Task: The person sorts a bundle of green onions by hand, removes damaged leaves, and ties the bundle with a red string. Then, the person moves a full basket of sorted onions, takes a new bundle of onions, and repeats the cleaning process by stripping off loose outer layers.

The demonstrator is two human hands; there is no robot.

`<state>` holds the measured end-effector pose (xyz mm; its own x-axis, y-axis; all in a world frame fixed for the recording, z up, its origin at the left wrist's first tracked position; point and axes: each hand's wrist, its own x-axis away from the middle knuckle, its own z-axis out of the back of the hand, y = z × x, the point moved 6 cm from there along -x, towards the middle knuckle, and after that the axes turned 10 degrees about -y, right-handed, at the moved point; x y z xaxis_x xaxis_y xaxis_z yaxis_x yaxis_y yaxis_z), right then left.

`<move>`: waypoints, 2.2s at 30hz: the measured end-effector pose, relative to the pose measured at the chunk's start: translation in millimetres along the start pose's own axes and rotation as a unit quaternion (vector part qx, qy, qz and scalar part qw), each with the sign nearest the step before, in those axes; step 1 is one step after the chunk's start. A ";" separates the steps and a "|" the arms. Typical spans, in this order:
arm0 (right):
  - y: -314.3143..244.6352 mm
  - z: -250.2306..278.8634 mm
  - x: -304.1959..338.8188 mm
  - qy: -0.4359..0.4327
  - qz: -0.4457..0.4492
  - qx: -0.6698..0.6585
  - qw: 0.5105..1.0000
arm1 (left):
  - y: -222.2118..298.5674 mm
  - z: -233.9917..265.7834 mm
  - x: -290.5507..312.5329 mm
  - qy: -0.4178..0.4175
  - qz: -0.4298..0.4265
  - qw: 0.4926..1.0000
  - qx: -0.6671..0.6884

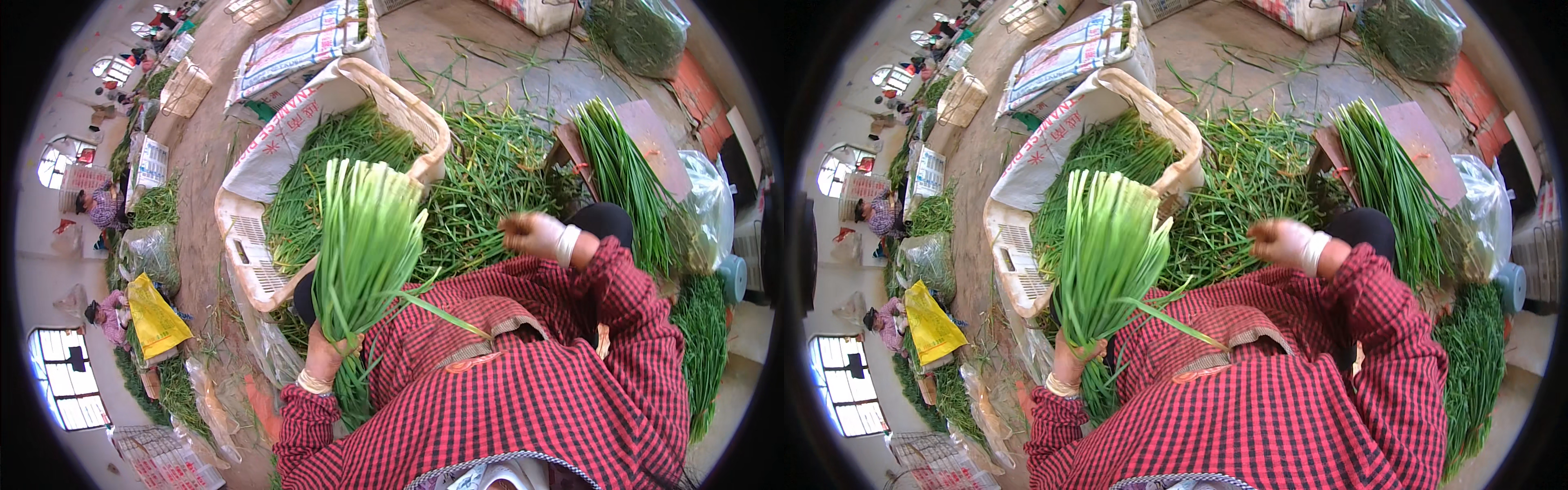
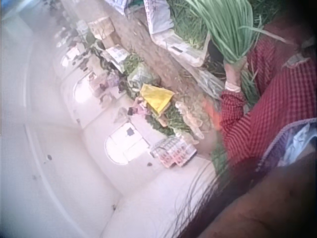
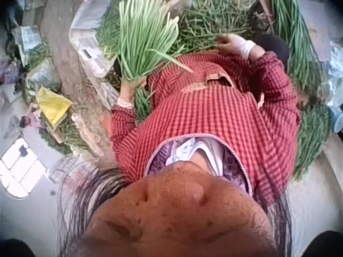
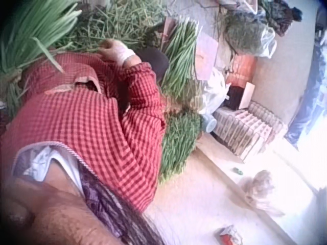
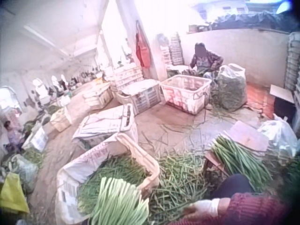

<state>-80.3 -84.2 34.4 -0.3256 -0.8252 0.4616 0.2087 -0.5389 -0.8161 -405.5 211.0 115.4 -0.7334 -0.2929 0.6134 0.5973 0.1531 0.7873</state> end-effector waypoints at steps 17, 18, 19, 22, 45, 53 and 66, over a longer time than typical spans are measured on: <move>-203.0 -33.5 -10.7 0.014 0.145 0.151 0.978 | 14.8 -77.6 -18.7 -0.148 -0.008 0.952 0.266; -200.6 -48.0 -18.6 -0.006 0.167 0.115 0.979 | 12.2 -78.7 -21.9 -0.148 -0.003 0.955 0.258; -196.5 -63.8 -21.5 0.022 0.231 0.077 0.970 | 9.3 -79.9 -28.0 -0.150 0.001 0.957 0.250; -219.5 -111.6 20.9 -0.190 0.396 -0.056 0.897 | 16.8 -78.1 -22.3 -0.071 -0.025 0.957 0.280; -139.1 152.2 203.7 0.226 0.584 -0.380 0.681 | 20.1 -84.9 -27.9 -0.271 0.007 0.948 0.169; 63.5 200.8 88.7 0.469 0.176 -0.410 0.762 | 1.0 -77.3 -5.6 -0.338 0.047 0.934 0.105; -37.9 81.7 9.2 0.024 0.092 -0.150 0.984 | -50.1 -53.4 -7.0 -0.460 0.052 0.829 0.313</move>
<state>-15.9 -85.1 97.9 -0.3518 -0.8916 0.2851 -0.0110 -0.3006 -0.9537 -413.0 154.9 68.3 -0.7977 0.5529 0.2406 0.5984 0.6769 0.4286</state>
